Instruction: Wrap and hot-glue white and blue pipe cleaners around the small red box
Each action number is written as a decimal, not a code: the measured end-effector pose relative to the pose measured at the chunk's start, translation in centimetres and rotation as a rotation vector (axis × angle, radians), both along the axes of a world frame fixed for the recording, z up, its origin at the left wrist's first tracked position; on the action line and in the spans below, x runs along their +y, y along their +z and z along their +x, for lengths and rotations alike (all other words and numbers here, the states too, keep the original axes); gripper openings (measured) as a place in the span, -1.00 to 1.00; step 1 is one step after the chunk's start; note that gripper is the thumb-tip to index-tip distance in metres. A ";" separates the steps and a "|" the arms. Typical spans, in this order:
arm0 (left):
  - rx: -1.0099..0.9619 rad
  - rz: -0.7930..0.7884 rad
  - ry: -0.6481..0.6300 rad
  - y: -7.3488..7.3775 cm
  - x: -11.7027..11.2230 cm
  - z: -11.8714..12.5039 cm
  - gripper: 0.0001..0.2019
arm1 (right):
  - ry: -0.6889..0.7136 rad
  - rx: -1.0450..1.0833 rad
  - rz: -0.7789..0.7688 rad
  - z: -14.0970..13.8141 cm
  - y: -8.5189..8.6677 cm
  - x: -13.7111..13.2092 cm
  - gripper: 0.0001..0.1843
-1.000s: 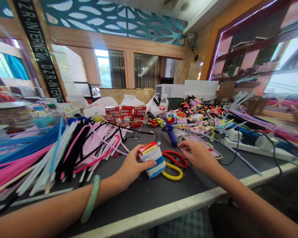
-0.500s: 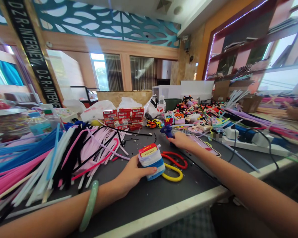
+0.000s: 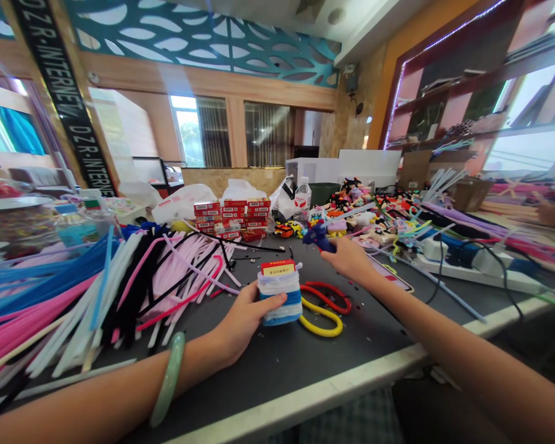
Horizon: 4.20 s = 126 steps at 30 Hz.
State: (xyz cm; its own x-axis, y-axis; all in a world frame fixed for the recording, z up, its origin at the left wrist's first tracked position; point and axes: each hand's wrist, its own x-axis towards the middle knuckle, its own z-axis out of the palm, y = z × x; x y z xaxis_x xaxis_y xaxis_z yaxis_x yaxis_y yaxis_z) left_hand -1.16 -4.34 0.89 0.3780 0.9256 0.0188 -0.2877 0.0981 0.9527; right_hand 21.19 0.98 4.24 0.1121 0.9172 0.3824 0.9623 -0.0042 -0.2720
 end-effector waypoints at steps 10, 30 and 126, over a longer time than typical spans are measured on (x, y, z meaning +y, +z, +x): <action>0.120 -0.011 0.008 0.2 0.0 -0.2 -0.69 | 0.131 0.330 0.189 1.7 -1.0 -7.5 -0.59; 0.069 0.083 0.134 -0.1 0.7 -0.8 -0.50 | 0.529 0.626 -0.189 1.3 0.7 -10.5 -0.58; 0.006 0.119 0.194 -0.2 0.6 -0.5 -0.53 | 0.588 0.518 -0.290 2.8 0.8 -10.2 -0.66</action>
State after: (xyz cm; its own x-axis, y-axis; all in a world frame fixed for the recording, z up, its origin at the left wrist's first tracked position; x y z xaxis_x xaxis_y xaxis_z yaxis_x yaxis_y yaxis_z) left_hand -1.62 -3.73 0.69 0.1933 0.9724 0.1307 -0.2845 -0.0720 0.9560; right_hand 23.95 -9.24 5.09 -0.3188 0.9353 0.1539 0.5833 0.3216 -0.7459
